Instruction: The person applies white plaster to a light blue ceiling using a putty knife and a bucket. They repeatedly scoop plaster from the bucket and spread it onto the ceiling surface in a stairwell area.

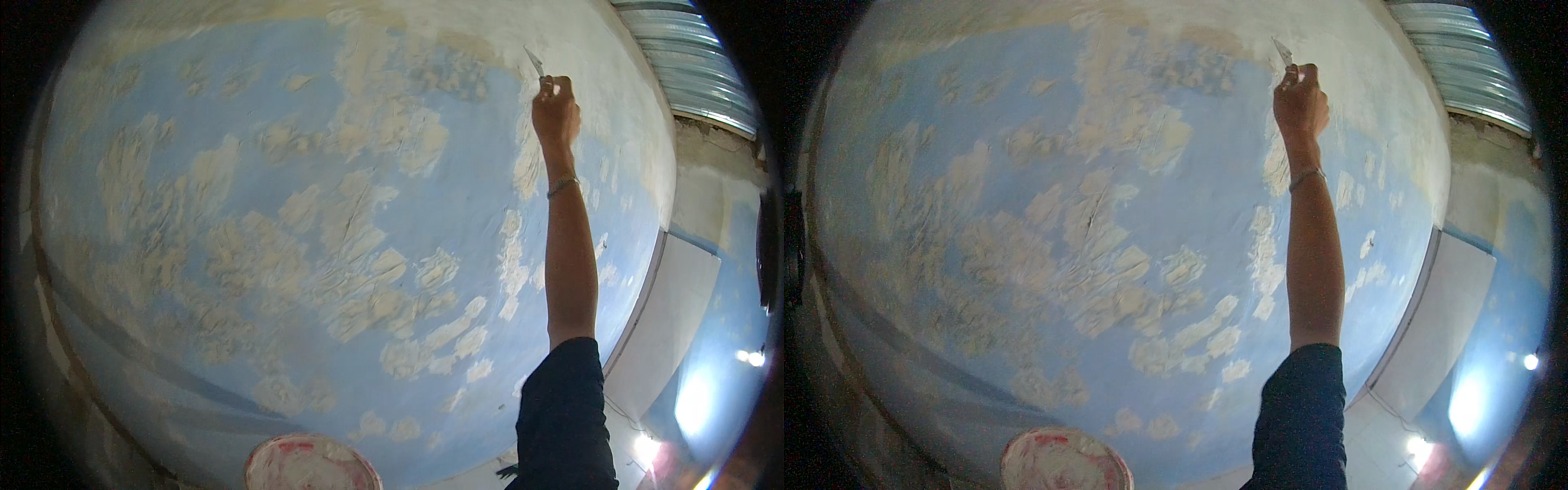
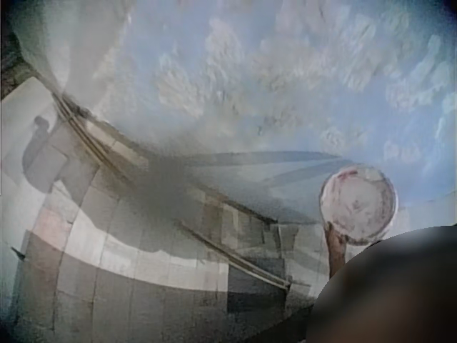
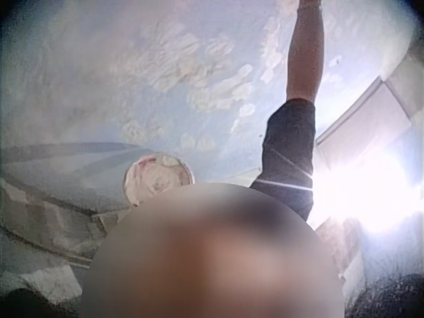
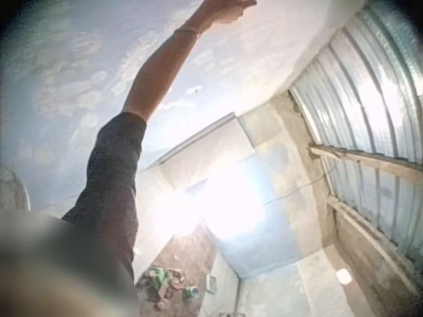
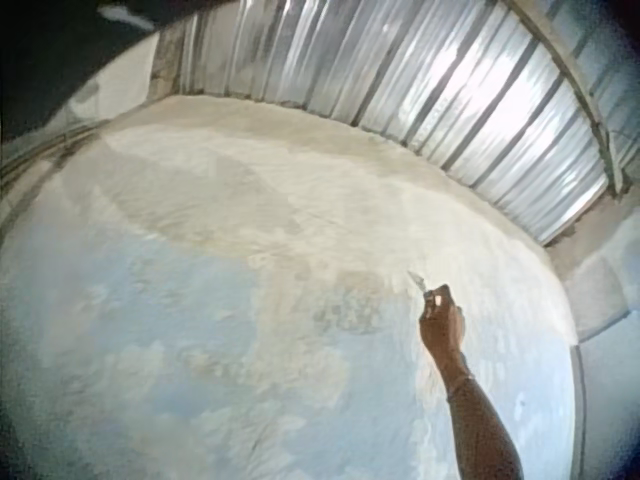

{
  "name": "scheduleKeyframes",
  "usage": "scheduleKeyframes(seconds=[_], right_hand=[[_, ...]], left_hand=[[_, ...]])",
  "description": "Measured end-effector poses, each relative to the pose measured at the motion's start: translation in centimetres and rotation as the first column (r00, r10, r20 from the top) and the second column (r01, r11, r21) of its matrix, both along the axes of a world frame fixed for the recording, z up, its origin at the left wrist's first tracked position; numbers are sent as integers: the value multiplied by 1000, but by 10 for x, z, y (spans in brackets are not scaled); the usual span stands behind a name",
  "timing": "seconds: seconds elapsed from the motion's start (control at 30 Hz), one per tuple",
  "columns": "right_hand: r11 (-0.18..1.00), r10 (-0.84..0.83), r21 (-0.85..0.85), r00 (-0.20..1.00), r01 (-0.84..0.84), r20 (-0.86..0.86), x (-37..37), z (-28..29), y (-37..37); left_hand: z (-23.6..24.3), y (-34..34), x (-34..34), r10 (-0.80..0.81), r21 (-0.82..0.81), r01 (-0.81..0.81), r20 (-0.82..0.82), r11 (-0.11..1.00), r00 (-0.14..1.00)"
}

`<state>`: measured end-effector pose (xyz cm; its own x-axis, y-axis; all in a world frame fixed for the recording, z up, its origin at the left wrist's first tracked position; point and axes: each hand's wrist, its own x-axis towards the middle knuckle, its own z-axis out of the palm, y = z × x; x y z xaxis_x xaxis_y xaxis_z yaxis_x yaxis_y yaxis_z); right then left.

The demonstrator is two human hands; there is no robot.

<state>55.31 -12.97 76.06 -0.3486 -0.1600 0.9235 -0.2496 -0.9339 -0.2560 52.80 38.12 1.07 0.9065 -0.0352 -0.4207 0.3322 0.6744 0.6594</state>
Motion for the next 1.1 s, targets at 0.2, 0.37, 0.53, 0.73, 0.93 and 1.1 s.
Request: scheduleKeyframes(seconds=[0.2,0.37,0.53,0.73,0.93,1.1], right_hand=[[990,-108,41,919,133,-378,42,-33,11],[999,-43,-23,954,38,-298,-14,-34,15],[994,-102,30,978,109,-183,-15,32,26],[987,-161,-76,887,142,-434,-23,15,20],[994,-83,-93,958,60,-273,-9,55,46],[998,-59,-40,853,45,-518,3,-5,57]], left_hand=[[5,-1,-1,43,39,-41,-48,998,998],[2,4,4,45,48,-43,-28,998,999],[15,7,5,30,73,-30,1,997,1000],[20,10,8,25,83,-29,50,996,998],[31,11,9,43,92,-45,22,995,999],[36,11,17,103,69,-102,-13,992,995]])
